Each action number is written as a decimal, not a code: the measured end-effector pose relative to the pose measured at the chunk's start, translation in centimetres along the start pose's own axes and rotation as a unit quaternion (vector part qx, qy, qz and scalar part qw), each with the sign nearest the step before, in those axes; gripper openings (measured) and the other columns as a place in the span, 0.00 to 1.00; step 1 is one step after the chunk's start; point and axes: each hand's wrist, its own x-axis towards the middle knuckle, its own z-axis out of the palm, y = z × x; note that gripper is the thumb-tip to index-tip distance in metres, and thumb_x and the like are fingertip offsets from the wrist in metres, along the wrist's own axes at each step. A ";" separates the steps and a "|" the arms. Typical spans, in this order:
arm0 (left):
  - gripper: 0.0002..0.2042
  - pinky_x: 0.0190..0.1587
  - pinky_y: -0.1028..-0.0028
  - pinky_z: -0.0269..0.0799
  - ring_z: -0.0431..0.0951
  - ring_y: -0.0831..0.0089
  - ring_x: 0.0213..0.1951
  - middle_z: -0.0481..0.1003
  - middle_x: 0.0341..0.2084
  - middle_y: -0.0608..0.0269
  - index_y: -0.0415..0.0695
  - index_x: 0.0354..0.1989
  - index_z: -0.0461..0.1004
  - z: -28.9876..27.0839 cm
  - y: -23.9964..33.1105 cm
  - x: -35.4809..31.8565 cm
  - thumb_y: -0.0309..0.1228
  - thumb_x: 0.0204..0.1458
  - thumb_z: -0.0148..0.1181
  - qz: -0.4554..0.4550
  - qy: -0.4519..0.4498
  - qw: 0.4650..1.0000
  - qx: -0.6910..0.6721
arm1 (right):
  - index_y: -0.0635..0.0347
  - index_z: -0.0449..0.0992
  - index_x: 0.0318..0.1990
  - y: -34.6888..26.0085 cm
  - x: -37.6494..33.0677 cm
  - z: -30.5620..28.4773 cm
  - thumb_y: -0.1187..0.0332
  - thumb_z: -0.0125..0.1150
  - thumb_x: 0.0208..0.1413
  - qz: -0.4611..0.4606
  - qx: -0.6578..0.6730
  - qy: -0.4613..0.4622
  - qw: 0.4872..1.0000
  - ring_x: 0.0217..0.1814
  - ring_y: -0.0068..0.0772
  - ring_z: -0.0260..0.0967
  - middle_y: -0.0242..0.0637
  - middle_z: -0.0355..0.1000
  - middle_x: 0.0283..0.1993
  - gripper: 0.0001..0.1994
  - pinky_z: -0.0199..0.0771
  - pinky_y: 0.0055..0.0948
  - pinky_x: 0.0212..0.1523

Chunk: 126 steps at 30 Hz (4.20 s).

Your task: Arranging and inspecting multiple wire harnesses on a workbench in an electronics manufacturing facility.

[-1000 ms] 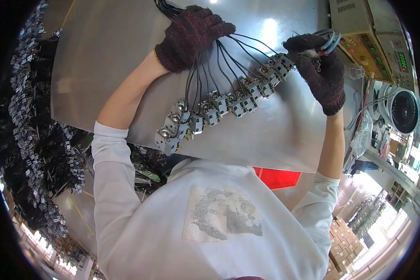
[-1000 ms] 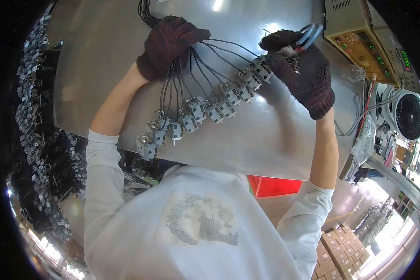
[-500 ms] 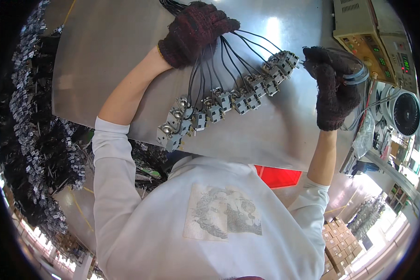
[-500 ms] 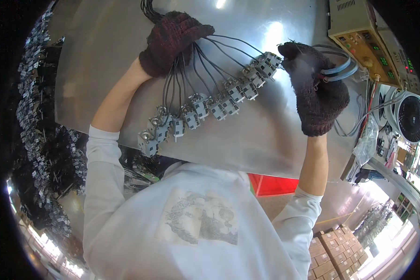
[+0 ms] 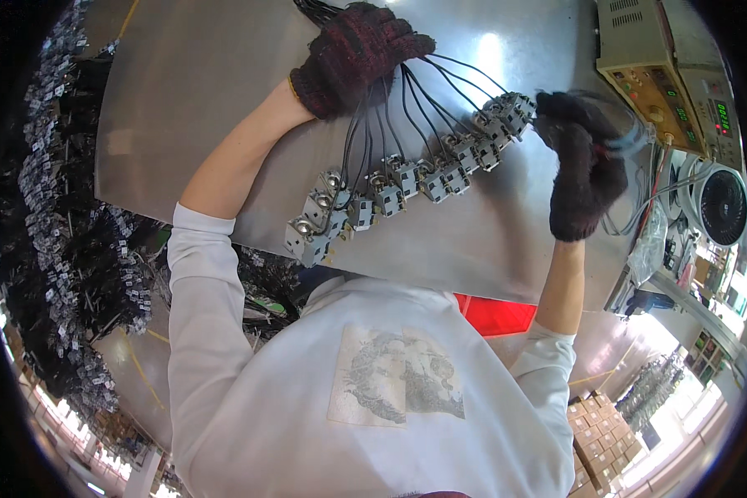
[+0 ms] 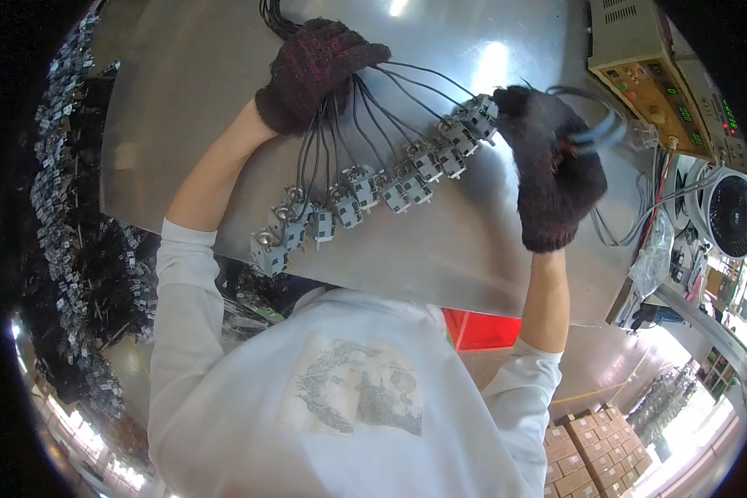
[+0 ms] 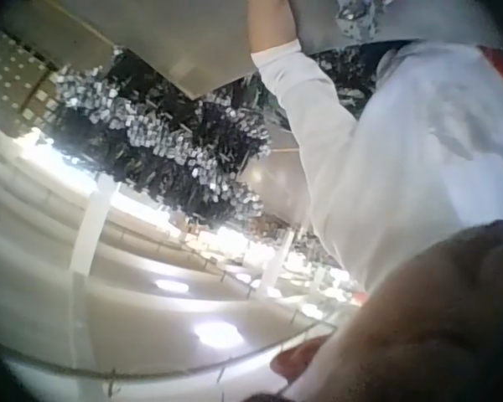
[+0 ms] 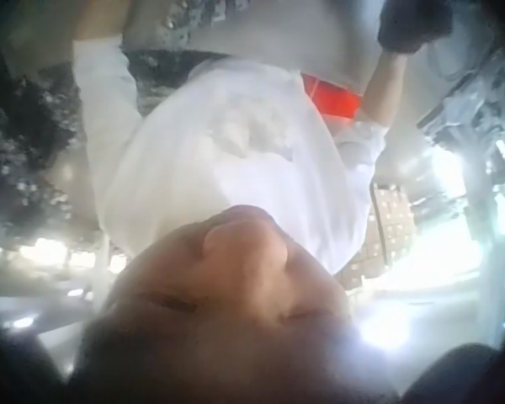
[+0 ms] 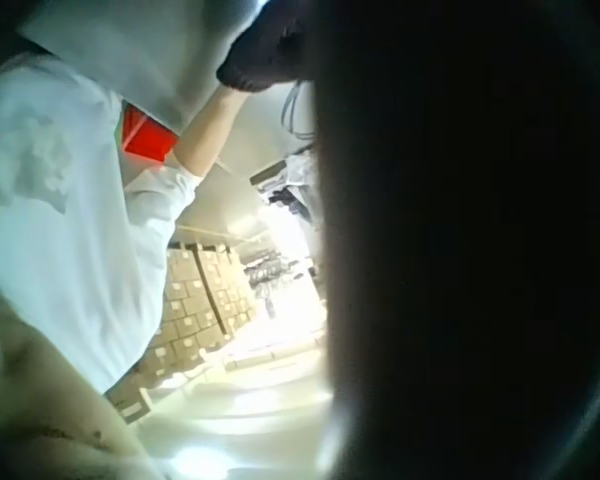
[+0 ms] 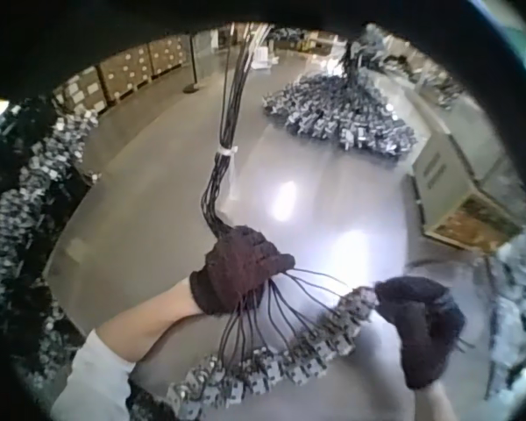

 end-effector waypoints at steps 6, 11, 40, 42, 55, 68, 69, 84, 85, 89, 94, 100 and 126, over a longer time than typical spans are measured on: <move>0.26 0.55 0.55 0.79 0.84 0.55 0.48 0.83 0.45 0.58 0.50 0.62 0.80 -0.2 0.5 -0.1 0.26 0.51 0.67 0.010 0.034 0.999 0.007 | 0.69 0.84 0.58 -0.8 -2.7 2.3 0.76 0.71 0.66 -0.019 0.058 -0.009 0.998 0.55 0.31 0.83 0.43 0.87 0.53 0.15 0.82 0.32 0.58; 0.25 0.55 0.56 0.79 0.83 0.55 0.48 0.83 0.45 0.58 0.50 0.62 0.81 -0.1 0.1 0.1 0.25 0.53 0.66 -0.002 -0.025 1.000 0.017 | 0.68 0.82 0.61 -0.2 -2.5 2.7 0.79 0.70 0.65 -0.006 0.127 -0.024 0.992 0.57 0.32 0.82 0.43 0.86 0.56 0.17 0.82 0.33 0.60; 0.16 0.47 0.55 0.77 0.81 0.59 0.41 0.80 0.37 0.62 0.51 0.54 0.80 1.3 0.3 0.4 0.31 0.57 0.59 0.002 0.032 0.999 0.043 | 0.71 0.84 0.58 -1.8 -7.1 4.9 0.79 0.72 0.63 -0.064 0.029 0.033 0.997 0.57 0.35 0.82 0.45 0.86 0.56 0.16 0.80 0.34 0.62; 0.16 0.47 0.56 0.77 0.81 0.59 0.41 0.80 0.37 0.62 0.51 0.53 0.80 1.2 0.2 0.5 0.31 0.57 0.59 0.008 0.029 0.999 0.038 | 0.70 0.83 0.59 -1.6 -7.0 4.5 0.78 0.72 0.63 -0.024 0.059 0.008 0.998 0.58 0.34 0.82 0.44 0.86 0.57 0.17 0.78 0.35 0.64; 0.16 0.48 0.56 0.76 0.81 0.58 0.42 0.80 0.37 0.62 0.49 0.53 0.81 1.0 0.5 0.7 0.31 0.57 0.59 0.011 0.039 0.999 0.022 | 0.73 0.78 0.62 -2.3 -9.7 5.3 0.82 0.66 0.64 -0.028 0.080 0.009 0.996 0.61 0.40 0.82 0.52 0.83 0.61 0.19 0.81 0.37 0.66; 0.14 0.50 0.56 0.76 0.81 0.59 0.44 0.80 0.37 0.62 0.50 0.53 0.80 1.2 1.3 0.5 0.32 0.58 0.58 -0.054 0.020 0.995 0.076 | 0.73 0.79 0.62 -2.1 -8.7 3.7 0.78 0.69 0.66 -0.009 0.101 -0.015 0.995 0.61 0.40 0.82 0.51 0.84 0.60 0.18 0.81 0.38 0.65; 0.14 0.51 0.56 0.76 0.81 0.59 0.44 0.80 0.37 0.62 0.50 0.53 0.79 1.1 1.3 0.5 0.32 0.58 0.59 -0.058 0.029 0.996 0.065 | 0.74 0.80 0.61 -2.3 -8.8 3.8 0.79 0.68 0.67 0.000 0.121 -0.002 0.993 0.61 0.41 0.82 0.53 0.83 0.60 0.17 0.82 0.38 0.64; 0.14 0.51 0.55 0.77 0.82 0.59 0.44 0.82 0.38 0.62 0.51 0.53 0.79 1.4 1.3 0.3 0.33 0.60 0.57 -0.077 0.008 0.992 0.097 | 0.72 0.79 0.63 -2.3 -9.7 4.6 0.77 0.68 0.66 0.002 0.093 -0.018 0.996 0.59 0.39 0.82 0.50 0.84 0.59 0.19 0.79 0.38 0.65; 0.13 0.51 0.55 0.77 0.82 0.59 0.44 0.82 0.38 0.62 0.51 0.53 0.79 1.5 1.2 0.2 0.34 0.61 0.57 -0.080 0.007 0.992 0.100 | 0.73 0.80 0.63 -2.7 -9.9 4.6 0.78 0.69 0.65 0.011 0.101 -0.015 0.995 0.59 0.37 0.82 0.50 0.84 0.59 0.19 0.77 0.37 0.67; 0.14 0.50 0.55 0.77 0.82 0.59 0.44 0.82 0.39 0.63 0.51 0.54 0.79 1.5 1.2 0.0 0.33 0.60 0.57 -0.060 0.049 0.993 0.089 | 0.76 0.84 0.58 -4.4 -10.5 4.9 0.78 0.67 0.67 -0.041 0.087 0.045 0.994 0.57 0.40 0.83 0.52 0.85 0.58 0.15 0.81 0.39 0.63; 0.16 0.50 0.55 0.76 0.81 0.59 0.45 0.82 0.41 0.63 0.51 0.56 0.79 1.7 1.1 0.0 0.33 0.60 0.58 -0.061 0.027 0.994 0.090 | 0.73 0.82 0.59 -4.3 -10.8 8.6 0.81 0.68 0.66 0.048 0.112 0.051 0.991 0.60 0.39 0.82 0.50 0.85 0.58 0.15 0.81 0.38 0.64; 0.15 0.52 0.56 0.75 0.81 0.60 0.45 0.83 0.41 0.63 0.50 0.54 0.79 1.2 1.3 0.1 0.33 0.60 0.57 -0.062 0.031 0.994 0.083 | 0.67 0.80 0.59 -3.6 -10.9 8.9 0.80 0.71 0.63 0.024 0.187 0.059 0.980 0.61 0.38 0.81 0.48 0.84 0.58 0.17 0.77 0.39 0.68; 0.30 0.77 0.51 0.62 0.66 0.53 0.75 0.63 0.80 0.57 0.55 0.76 0.71 -14.0 8.6 -1.7 0.34 0.62 0.58 -0.006 -0.290 0.949 -0.126 | 0.66 0.78 0.63 -0.9 -7.1 4.0 0.74 0.67 0.69 0.029 0.140 -0.024 0.989 0.60 0.34 0.81 0.44 0.85 0.58 0.18 0.79 0.36 0.64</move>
